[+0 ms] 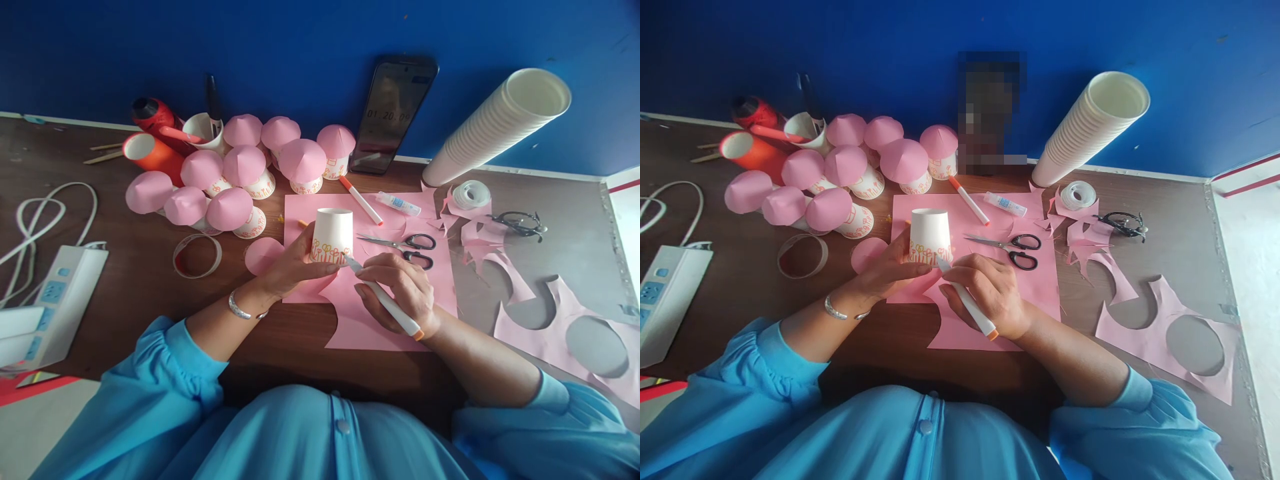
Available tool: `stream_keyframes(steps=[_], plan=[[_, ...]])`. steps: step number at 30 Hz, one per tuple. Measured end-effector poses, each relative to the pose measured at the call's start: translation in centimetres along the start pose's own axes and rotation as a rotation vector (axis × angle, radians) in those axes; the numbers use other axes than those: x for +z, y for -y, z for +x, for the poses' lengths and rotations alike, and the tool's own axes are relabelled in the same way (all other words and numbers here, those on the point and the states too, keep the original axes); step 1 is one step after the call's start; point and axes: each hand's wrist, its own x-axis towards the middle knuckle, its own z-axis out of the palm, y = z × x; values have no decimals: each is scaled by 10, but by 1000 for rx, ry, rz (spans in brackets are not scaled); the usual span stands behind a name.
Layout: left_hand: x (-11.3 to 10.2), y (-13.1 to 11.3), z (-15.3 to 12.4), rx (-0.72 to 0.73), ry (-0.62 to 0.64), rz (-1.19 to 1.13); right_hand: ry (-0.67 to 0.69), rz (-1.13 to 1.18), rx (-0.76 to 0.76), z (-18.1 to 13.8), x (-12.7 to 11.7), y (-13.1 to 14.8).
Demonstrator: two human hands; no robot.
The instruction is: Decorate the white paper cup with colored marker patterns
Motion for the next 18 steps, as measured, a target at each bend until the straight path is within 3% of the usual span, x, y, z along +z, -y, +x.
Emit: stream_keyframes(steps=[18], plan=[[-3,2,1,8,-5,5,11,-3,4,0,-1,0]])
